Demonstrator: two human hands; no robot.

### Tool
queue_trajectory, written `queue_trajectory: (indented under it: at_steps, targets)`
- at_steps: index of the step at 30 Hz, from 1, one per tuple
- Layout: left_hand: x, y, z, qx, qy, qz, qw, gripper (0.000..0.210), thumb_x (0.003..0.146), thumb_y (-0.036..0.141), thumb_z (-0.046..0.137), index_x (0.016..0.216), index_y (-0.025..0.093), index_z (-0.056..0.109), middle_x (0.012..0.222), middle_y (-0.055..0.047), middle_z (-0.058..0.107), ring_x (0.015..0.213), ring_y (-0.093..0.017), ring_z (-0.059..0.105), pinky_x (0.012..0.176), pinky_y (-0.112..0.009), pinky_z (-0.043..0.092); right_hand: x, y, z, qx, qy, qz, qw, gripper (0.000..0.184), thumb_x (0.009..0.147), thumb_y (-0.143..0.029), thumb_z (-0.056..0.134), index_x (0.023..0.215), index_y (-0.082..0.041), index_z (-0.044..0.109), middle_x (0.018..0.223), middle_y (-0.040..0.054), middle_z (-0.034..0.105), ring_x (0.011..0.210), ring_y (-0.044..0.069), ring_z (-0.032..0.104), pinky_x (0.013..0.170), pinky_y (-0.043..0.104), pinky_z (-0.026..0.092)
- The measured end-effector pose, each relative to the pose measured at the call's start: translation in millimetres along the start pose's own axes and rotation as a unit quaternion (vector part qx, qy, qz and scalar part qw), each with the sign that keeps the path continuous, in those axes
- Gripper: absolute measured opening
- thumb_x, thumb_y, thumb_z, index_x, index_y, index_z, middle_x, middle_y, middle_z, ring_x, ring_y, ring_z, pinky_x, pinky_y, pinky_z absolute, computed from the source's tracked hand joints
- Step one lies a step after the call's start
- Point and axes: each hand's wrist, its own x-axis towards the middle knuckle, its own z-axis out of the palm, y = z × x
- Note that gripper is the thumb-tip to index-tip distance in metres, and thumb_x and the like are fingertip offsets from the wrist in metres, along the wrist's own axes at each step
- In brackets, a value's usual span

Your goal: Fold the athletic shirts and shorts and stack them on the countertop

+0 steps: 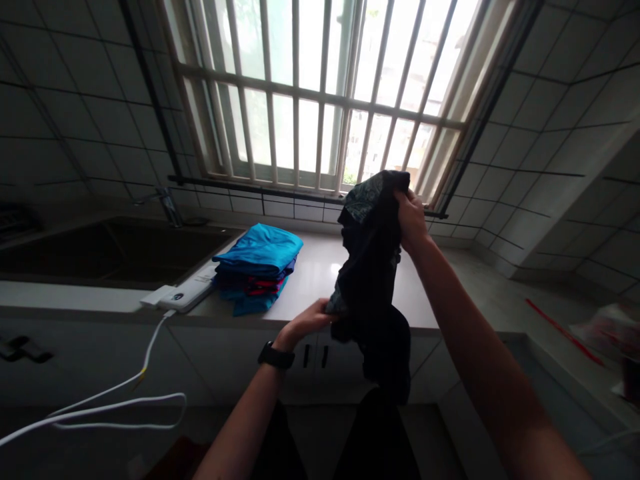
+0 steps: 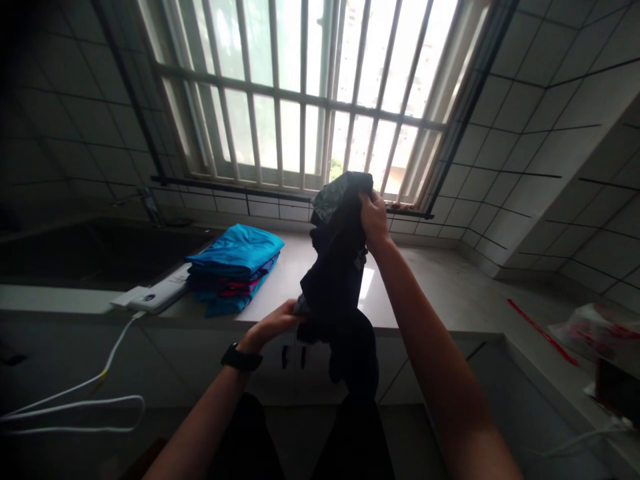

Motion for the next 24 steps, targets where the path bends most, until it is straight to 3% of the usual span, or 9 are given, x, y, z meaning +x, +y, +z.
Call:
queue_trajectory:
  at_steps: [2, 5, 7, 10, 12, 15, 18, 21, 24]
  targets:
    - [9, 1, -11.7, -0.02, 0.122, -0.009, 0.992, 0.026, 0.08, 0.042, 0.063, 0.082, 0.017, 0.067, 0.073, -0.004, 0.068, 0.068, -0.019, 0.065, 0.065, -0.031, 0.056, -4, -1, -9, -0.002, -0.028, 0.025, 0.999, 0.033, 0.09, -0.05, 0.067, 0.105, -0.02, 0.071, 0.084, 0.0022, 0.071, 0.087, 0.02, 0.07, 0.077, 0.033, 0.06]
    - [16, 11, -25.7, 0.033, 0.296, -0.003, 0.955, 0.033, 0.075, 0.028, 0.064, 0.106, 0.017, 0.069, 0.101, -0.011, 0.073, 0.097, -0.025, 0.07, 0.089, -0.041, 0.058, -17, -6, -11, 0.003, -0.067, 0.055, 0.996, 0.032, 0.089, -0.049, 0.07, 0.098, -0.019, 0.071, 0.082, 0.003, 0.07, 0.084, 0.02, 0.07, 0.076, 0.033, 0.061]
    - [15, 24, -27.2, 0.046, 0.299, 0.018, 0.953, 0.05, 0.073, 0.024, 0.068, 0.122, 0.017, 0.067, 0.122, -0.014, 0.071, 0.117, -0.029, 0.066, 0.104, -0.046, 0.053, -31, -12, -4, 0.014, -0.088, 0.076, 0.993, 0.031, 0.088, -0.049, 0.07, 0.095, -0.019, 0.071, 0.081, 0.0039, 0.071, 0.083, 0.02, 0.07, 0.076, 0.033, 0.061]
    - [9, 50, -16.9, -0.038, 0.169, 0.038, 0.984, 0.058, 0.081, 0.035, 0.07, 0.137, 0.02, 0.062, 0.135, -0.013, 0.069, 0.129, -0.032, 0.062, 0.11, -0.051, 0.05, -53, -20, 10, 0.026, -0.187, 0.132, 0.973, 0.031, 0.085, -0.047, 0.075, 0.092, -0.017, 0.072, 0.082, 0.0062, 0.072, 0.08, 0.021, 0.069, 0.072, 0.034, 0.062]
    - [6, 61, -7.8, -0.079, 0.122, 0.026, 0.989, 0.063, 0.076, 0.041, 0.08, 0.134, 0.021, 0.066, 0.136, -0.011, 0.07, 0.131, -0.034, 0.061, 0.112, -0.052, 0.049, -64, -22, 17, 0.033, -0.255, 0.149, 0.955, 0.032, 0.082, -0.047, 0.078, 0.095, -0.017, 0.074, 0.085, 0.0071, 0.074, 0.081, 0.022, 0.069, 0.071, 0.033, 0.062]
    - [6, 64, -3.3, -0.143, 0.171, 0.002, 0.975, 0.062, 0.065, 0.042, 0.089, 0.12, 0.019, 0.072, 0.128, -0.011, 0.075, 0.124, -0.036, 0.066, 0.108, -0.052, 0.053, -67, -18, 16, 0.031, -0.242, 0.103, 0.964, 0.037, 0.084, -0.051, 0.075, 0.101, -0.018, 0.075, 0.089, 0.0052, 0.075, 0.087, 0.021, 0.069, 0.072, 0.031, 0.06]
    - [11, 60, -13.1, -0.228, 0.253, 0.007, 0.94, 0.051, 0.07, 0.048, 0.083, 0.111, 0.019, 0.072, 0.111, -0.008, 0.078, 0.109, -0.031, 0.073, 0.096, -0.046, 0.06, -62, -13, 0, -0.032, -0.205, 0.063, 0.976, 0.039, 0.084, -0.055, 0.073, 0.095, -0.018, 0.076, 0.082, 0.0018, 0.073, 0.079, 0.018, 0.067, 0.065, 0.027, 0.055]
    - [16, 60, -26.7, -0.22, 0.342, 0.042, 0.913, 0.043, 0.071, 0.044, 0.08, 0.105, 0.02, 0.069, 0.099, -0.003, 0.076, 0.099, -0.024, 0.073, 0.088, -0.037, 0.06, -65, -12, -22, -0.106, -0.31, 0.101, 0.939, 0.038, 0.078, -0.054, 0.078, 0.085, -0.017, 0.076, 0.074, 0.0006, 0.071, 0.066, 0.015, 0.063, 0.056, 0.024, 0.051]
    - [20, 63, -34.2, -0.158, 0.382, 0.069, 0.908, 0.038, 0.072, 0.04, 0.08, 0.1, 0.019, 0.066, 0.091, 0.0, 0.072, 0.09, -0.019, 0.07, 0.082, -0.03, 0.058, -72, -11, -39, -0.157, -0.422, 0.127, 0.884, 0.034, 0.064, -0.046, 0.09, 0.077, -0.018, 0.076, 0.068, -0.0004, 0.069, 0.059, 0.014, 0.061, 0.051, 0.023, 0.048]
